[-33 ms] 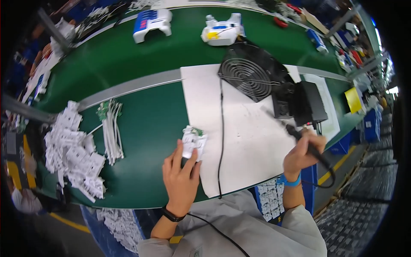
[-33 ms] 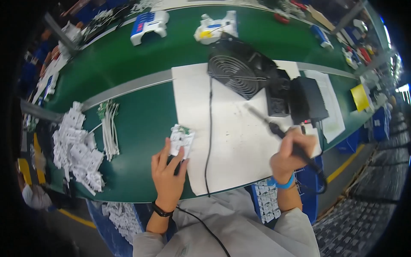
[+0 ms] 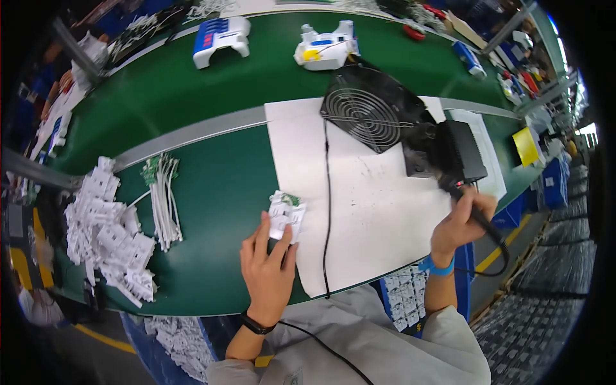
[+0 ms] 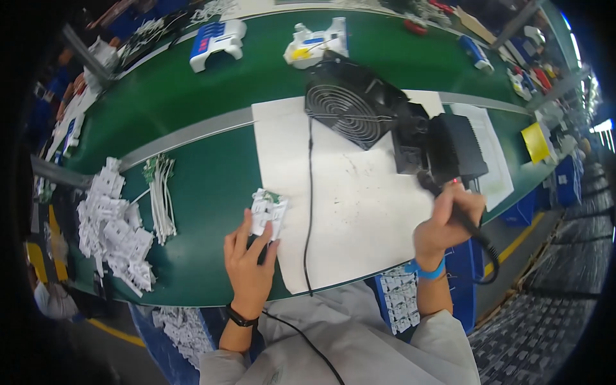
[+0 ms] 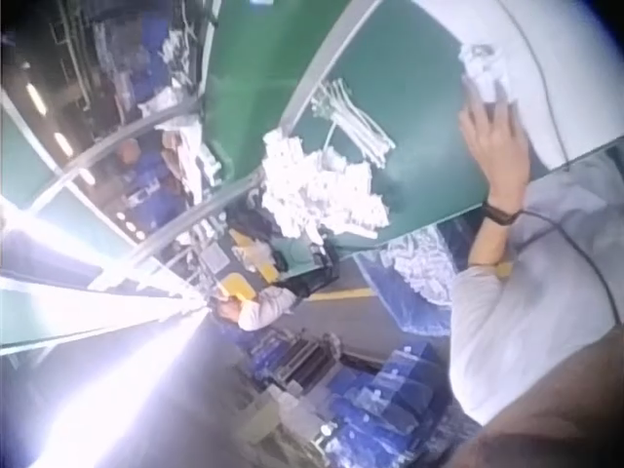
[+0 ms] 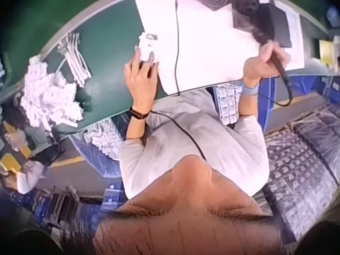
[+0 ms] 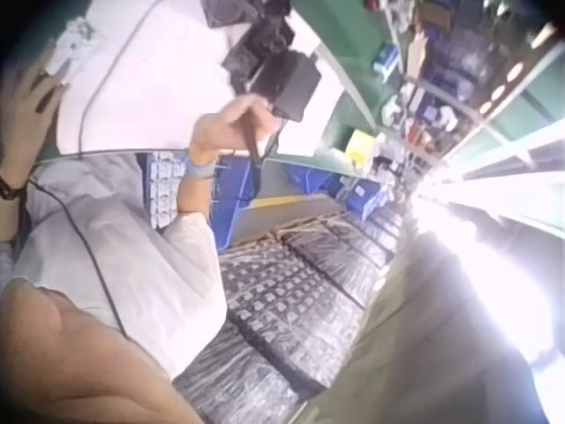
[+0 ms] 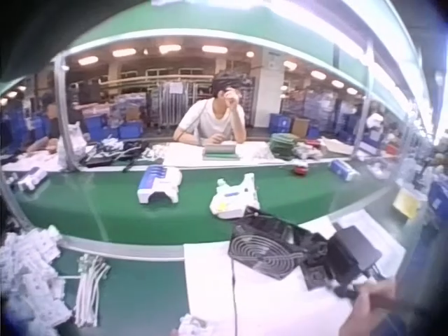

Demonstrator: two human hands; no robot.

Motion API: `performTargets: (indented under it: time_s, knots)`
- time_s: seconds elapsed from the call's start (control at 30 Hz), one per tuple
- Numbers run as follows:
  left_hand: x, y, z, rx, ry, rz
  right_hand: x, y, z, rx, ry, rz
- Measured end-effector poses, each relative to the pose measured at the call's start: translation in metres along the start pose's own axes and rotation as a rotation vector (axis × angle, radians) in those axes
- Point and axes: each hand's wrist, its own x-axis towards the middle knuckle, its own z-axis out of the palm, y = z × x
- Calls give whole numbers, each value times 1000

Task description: Soldering wires to small green circuit boards and assembling them into plastic housings on a production line.

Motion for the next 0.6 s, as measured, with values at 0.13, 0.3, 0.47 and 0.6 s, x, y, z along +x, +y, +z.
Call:
performTargets:
  time_s: [0.13, 0.3, 0.47, 0.6]
  knots:
    - [1, 2, 2, -27, 4, 16, 41, 21, -14, -76, 70, 150]
    - [1, 5, 1, -17, -6, 26, 45, 50, 16, -97, -19, 154]
    - [1, 5, 2, -14, -5, 29, 58, 47, 23, -182, 8, 213]
    - [1, 5, 4, -7, -4, 33, 56, 60, 20, -169, 29, 211]
